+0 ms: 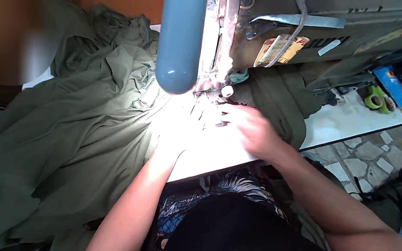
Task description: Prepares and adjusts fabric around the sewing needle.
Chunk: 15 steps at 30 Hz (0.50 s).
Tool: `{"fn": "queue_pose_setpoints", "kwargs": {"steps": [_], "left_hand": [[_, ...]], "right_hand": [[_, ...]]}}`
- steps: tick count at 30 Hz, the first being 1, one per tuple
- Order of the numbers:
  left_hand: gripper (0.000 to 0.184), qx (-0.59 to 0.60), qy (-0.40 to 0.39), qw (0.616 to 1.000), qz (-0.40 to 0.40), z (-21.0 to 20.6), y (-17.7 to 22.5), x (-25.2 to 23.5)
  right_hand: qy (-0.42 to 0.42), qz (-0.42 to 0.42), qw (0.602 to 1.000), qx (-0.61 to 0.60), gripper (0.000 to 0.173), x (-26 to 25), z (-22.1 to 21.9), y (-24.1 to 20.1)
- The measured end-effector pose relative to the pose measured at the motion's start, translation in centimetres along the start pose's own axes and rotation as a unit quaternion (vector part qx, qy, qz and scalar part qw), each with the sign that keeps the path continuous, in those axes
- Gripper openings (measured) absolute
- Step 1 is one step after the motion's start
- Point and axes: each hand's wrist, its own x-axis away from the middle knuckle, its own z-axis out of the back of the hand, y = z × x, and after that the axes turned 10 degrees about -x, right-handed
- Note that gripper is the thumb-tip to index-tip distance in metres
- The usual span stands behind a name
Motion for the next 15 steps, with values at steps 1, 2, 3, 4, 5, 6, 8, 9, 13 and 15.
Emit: {"fn": "queue_pose_setpoints", "kwargs": {"steps": [1, 2, 3, 4, 5, 6, 8, 9, 13, 15], "left_hand": [[0.053, -0.005, -0.011, 1.0, -0.003, 0.1, 0.0, -0.1], [0.053, -0.01, -0.016, 1.0, -0.004, 0.2, 0.1, -0.1], [0.054, -0.015, -0.021, 1.0, -0.001, 0.3, 0.2, -0.1], [0.054, -0.01, -0.02, 1.0, -0.001, 0.4, 0.2, -0.1], [0.054, -0.002, -0.011, 1.0, -0.005, 0.5, 0.3, -0.2], [0.055, 0.003, -0.012, 1.0, -0.005, 0.6, 0.2, -0.2], [0.052, 0.01, -0.015, 1.0, -0.003, 1.1, 0.4, -0.4], [0.051, 0.012, -0.012, 1.0, -0.007, 1.6, 0.5, -0.5], [0.046, 0.024, 0.036, 0.998, -0.035, 2.5, 0.8, -1.0], [0.046, 0.022, 0.055, 0.997, -0.042, 2.5, 0.6, -1.1]], "right_hand": [[0.056, 0.009, 0.998, -0.005, 0.029, 1.4, 2.7, 0.4], [0.113, -0.001, 0.993, 0.01, 0.028, 2.8, 5.7, 1.4], [0.179, -0.03, 0.983, 0.039, 0.03, 4.0, 8.4, 3.0], [0.235, -0.075, 0.966, 0.074, 0.033, 5.1, 10.6, 5.0], [0.268, -0.13, 0.948, 0.113, 0.038, 6.0, 12.1, 7.2], [0.266, -0.19, 0.934, 0.145, 0.044, 6.9, 12.9, 9.0], [0.212, -0.254, 0.921, 0.206, 0.051, 8.4, 12.5, 11.9], [0.199, -0.258, 0.916, 0.235, 0.052, 9.2, 11.6, 13.0], [0.216, -0.253, 0.908, 0.256, 0.053, 10.0, 10.2, 13.8], [0.224, -0.243, 0.911, 0.246, 0.053, 10.1, 10.2, 14.0]]}}
